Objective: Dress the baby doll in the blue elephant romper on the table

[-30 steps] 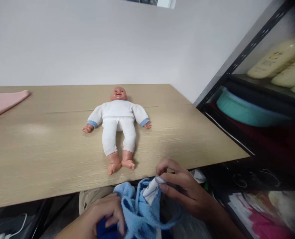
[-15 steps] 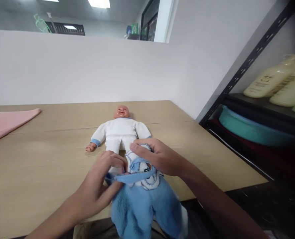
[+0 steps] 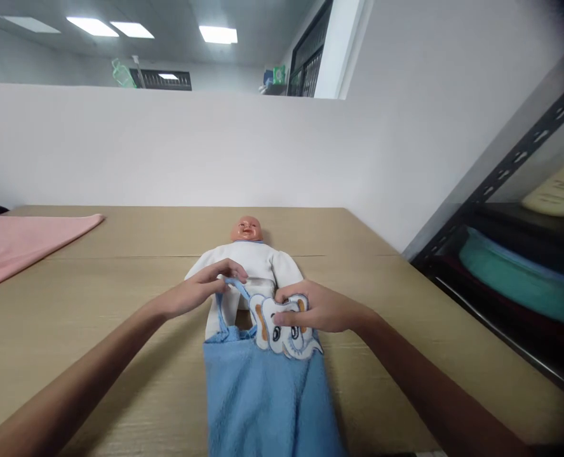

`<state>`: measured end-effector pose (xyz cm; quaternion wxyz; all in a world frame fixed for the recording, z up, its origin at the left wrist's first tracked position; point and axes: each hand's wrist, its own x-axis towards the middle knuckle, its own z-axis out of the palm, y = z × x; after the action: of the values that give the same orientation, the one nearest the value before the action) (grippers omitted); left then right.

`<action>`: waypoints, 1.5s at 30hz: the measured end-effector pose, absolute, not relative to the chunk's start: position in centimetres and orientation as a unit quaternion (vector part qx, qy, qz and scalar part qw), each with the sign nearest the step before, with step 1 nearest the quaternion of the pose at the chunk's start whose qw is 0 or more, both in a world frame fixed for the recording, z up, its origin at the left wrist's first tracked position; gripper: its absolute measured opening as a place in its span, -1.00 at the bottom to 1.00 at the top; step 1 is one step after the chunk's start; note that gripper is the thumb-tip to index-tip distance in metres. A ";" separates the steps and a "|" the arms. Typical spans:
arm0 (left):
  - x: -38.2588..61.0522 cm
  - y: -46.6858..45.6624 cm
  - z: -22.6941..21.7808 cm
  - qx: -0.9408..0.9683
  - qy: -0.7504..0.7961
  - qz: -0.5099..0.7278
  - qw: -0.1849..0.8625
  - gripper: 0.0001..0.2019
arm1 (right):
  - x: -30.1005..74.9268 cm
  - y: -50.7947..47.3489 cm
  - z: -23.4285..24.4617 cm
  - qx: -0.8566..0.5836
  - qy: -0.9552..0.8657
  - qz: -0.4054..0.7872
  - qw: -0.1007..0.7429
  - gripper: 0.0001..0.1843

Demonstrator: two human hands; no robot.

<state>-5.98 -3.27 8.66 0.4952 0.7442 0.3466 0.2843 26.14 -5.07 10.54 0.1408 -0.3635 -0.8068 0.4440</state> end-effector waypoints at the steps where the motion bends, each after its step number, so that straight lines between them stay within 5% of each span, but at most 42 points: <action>1: -6.1 -3.2 9.7 0.778 0.331 0.233 0.480 -0.68 | 25.8 -4.9 10.5 -0.374 -0.781 0.475 0.158 -0.50; 5: -5.0 -3.2 13.3 0.829 0.316 0.115 0.446 -0.42 | 24.0 -4.5 11.1 -0.396 -0.685 0.559 0.248 -0.38; 10: -3.7 -2.2 13.2 0.852 0.247 0.100 0.451 -0.59 | 23.3 -3.6 11.6 -0.354 -0.698 0.571 0.250 -0.44; 14: -4.5 -2.5 10.8 0.833 0.249 0.165 0.465 -0.61 | 23.8 -3.8 10.3 -0.301 -0.735 0.579 0.183 -0.07; 20: -4.5 -5.2 8.5 0.767 0.334 0.233 0.496 -0.58 | 22.9 -4.2 10.2 -0.294 -0.756 0.575 0.109 -0.56; 27: -6.8 -4.1 8.4 0.745 0.172 0.159 0.625 -0.59 | 21.7 -3.9 11.7 -0.280 -0.687 0.650 0.162 -0.55; 33: -7.9 -2.9 8.4 0.706 0.238 0.245 0.620 -0.57 | 21.7 -2.9 11.2 -0.181 -0.733 0.648 0.100 -0.31; 39: -7.4 -3.3 7.7 0.716 0.268 0.186 0.618 -0.42 | 22.3 -2.8 9.5 -0.210 -0.759 0.595 0.160 -0.60; 45: -6.7 -4.1 7.4 0.685 0.141 0.105 0.707 -0.45 | 21.5 -4.1 9.2 -0.235 -0.747 0.597 0.176 -0.49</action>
<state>-6.73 -4.14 7.42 0.7066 0.6855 0.1405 0.1049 21.51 -4.10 9.15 0.1757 -0.2347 -0.7465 0.5973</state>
